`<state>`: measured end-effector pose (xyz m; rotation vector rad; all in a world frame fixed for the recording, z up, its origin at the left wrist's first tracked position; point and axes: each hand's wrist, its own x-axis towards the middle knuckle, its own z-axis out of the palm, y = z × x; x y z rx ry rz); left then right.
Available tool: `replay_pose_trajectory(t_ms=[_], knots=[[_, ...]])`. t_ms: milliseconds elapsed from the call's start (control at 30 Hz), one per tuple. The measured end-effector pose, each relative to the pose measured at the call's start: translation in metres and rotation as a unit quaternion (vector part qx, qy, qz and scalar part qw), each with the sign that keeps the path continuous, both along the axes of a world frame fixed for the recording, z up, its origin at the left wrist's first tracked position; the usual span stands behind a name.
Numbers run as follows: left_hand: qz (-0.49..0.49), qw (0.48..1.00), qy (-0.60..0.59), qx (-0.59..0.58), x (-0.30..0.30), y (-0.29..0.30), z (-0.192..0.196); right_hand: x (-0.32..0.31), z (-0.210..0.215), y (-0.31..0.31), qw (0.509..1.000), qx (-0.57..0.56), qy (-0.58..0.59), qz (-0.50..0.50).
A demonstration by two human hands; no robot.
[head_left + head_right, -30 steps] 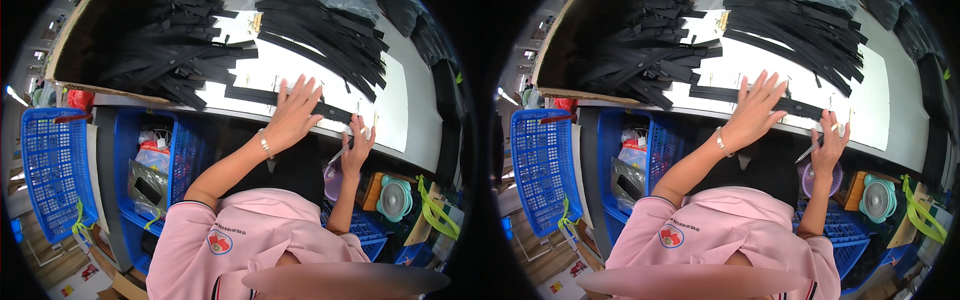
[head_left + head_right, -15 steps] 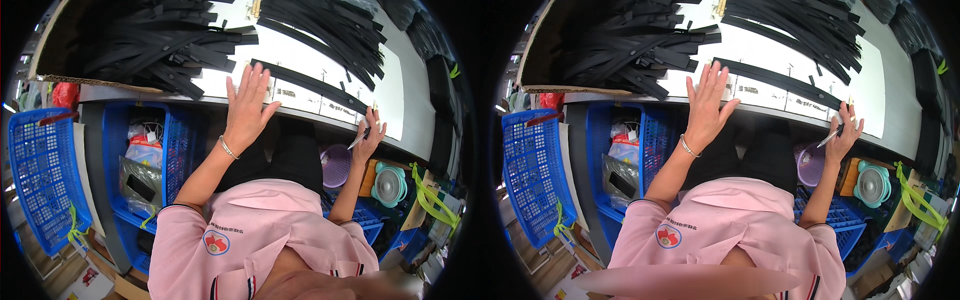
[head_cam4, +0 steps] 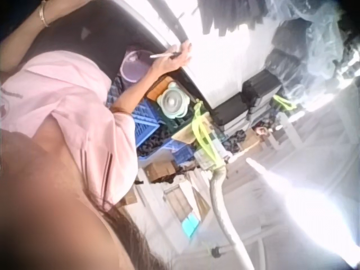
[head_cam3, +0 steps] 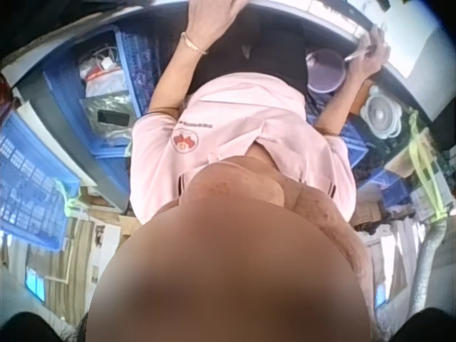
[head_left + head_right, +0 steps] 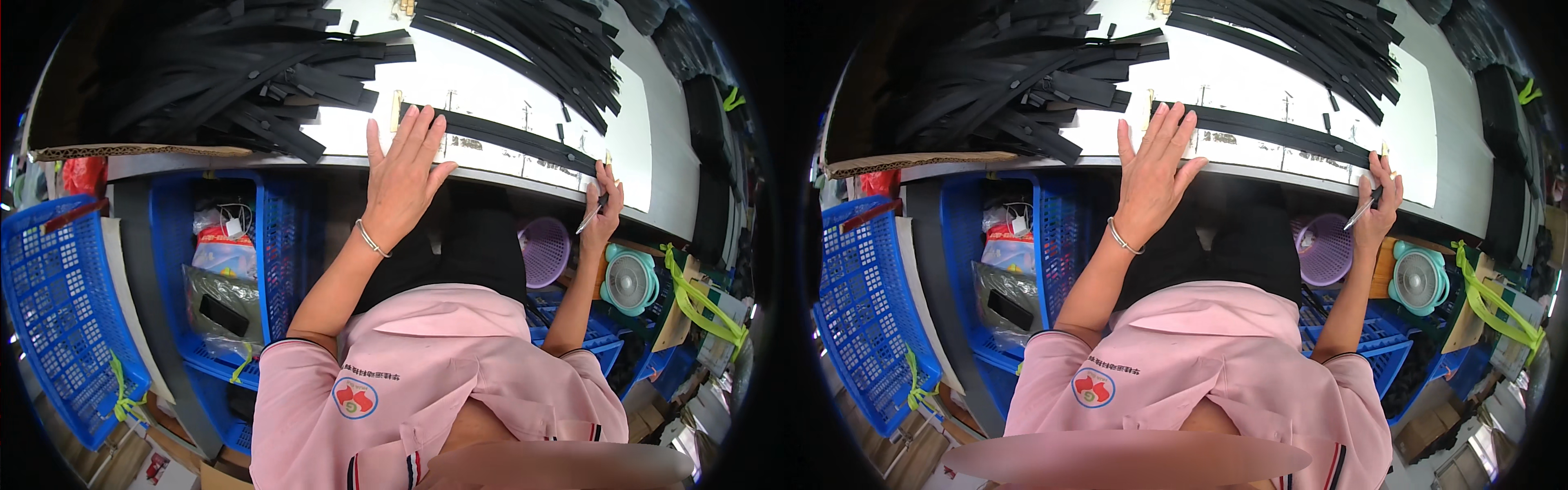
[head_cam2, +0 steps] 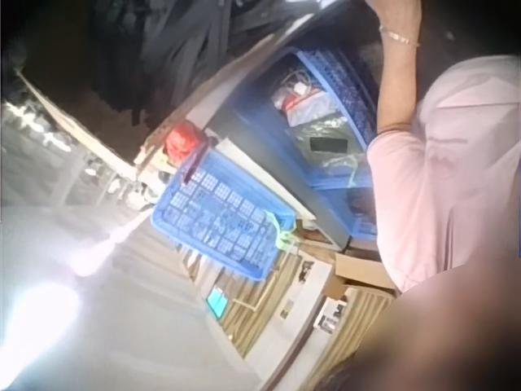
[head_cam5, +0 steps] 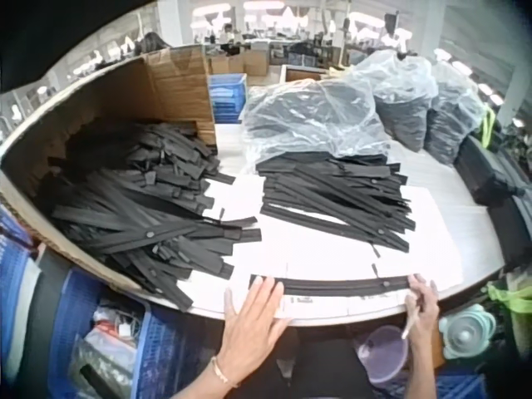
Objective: Marking and organizing black zippers using a template and a pen.
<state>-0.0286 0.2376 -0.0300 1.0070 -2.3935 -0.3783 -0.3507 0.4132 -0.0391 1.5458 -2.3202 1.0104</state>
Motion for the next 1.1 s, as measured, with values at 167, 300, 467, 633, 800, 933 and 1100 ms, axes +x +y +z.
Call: replay_pose_trajectory(t_ms=[167,300,467,633,800,933,1100], knots=[[0.009,1.0,0.015,0.005,-0.001,0.0,-0.001,0.012,0.019,-0.007,0.999,-0.006,-0.048,-0.01],[0.016,1.0,0.018,0.002,-0.002,0.002,-0.001,0.053,0.048,-0.046,0.972,-0.092,-0.215,-0.019],[0.022,0.999,0.024,-0.009,-0.004,0.001,-0.001,0.106,0.057,-0.106,0.914,-0.048,-0.389,0.101],[0.019,0.999,0.033,0.002,-0.004,0.0,0.0,0.137,0.043,-0.155,0.881,-0.003,-0.453,0.139],[0.022,0.999,0.044,0.007,-0.005,0.001,-0.002,0.148,0.024,-0.162,0.932,-0.032,-0.321,0.165],[0.03,0.998,0.048,-0.005,-0.004,0.002,-0.003,0.15,0.024,-0.163,0.936,-0.029,-0.31,0.163],[0.029,0.998,0.051,-0.007,-0.004,0.002,-0.003,0.151,0.023,-0.163,0.943,-0.006,-0.293,0.161]])
